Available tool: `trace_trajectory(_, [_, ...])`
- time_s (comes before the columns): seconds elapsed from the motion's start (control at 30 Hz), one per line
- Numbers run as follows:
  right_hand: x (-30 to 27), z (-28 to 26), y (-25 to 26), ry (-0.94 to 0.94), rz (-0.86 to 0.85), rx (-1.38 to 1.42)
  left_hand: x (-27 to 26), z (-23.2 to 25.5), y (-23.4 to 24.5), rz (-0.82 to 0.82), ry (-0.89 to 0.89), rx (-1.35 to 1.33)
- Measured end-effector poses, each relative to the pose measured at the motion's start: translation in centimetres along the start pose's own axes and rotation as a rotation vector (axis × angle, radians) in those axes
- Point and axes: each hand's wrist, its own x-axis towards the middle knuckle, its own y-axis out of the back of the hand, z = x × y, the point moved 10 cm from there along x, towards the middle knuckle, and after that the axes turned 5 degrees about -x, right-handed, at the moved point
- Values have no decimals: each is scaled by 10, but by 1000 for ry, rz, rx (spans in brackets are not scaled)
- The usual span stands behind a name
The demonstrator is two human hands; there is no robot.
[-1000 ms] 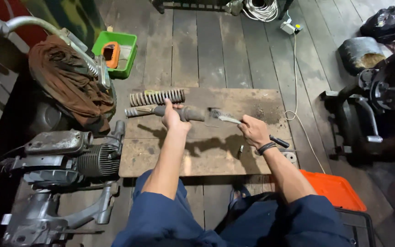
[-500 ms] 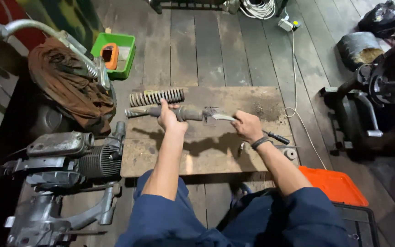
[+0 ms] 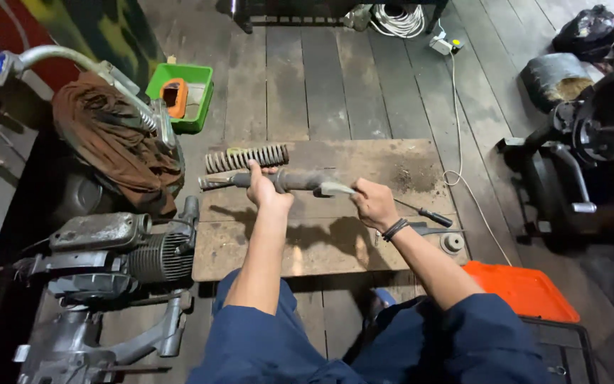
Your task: The person cleans a cylindrical metal part using a wire brush and a small metal file. They scrub the exterior and interior surfaces of the part, then use the file to scrape specific areas before returning to scrubbing with the brush.
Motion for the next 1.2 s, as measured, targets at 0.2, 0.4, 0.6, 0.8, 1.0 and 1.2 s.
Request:
trace_trajectory(0.2, [-21, 31, 59, -131, -32, -378, -14, 24, 4, 30, 59, -3])
trace_trajectory(0.4, [-15, 53, 7, 145, 163, -145, -39, 36, 3, 86, -20, -56])
trace_trajectory(0.6, [-4, 26, -16, 20, 31, -100, -11, 17, 7, 61, -27, -28])
trace_trajectory(0.8, [-17, 44, 67, -251, -45, -269, -4, 29, 10, 72, -43, -116])
trace_trajectory(1.0, [-12, 79, 31, -113, 145, 10, -19, 23, 9, 77, -53, -103])
trace_trajectory(1.2, [4, 4, -10, 90, 27, 125, -40, 14, -1, 10, -57, -18])
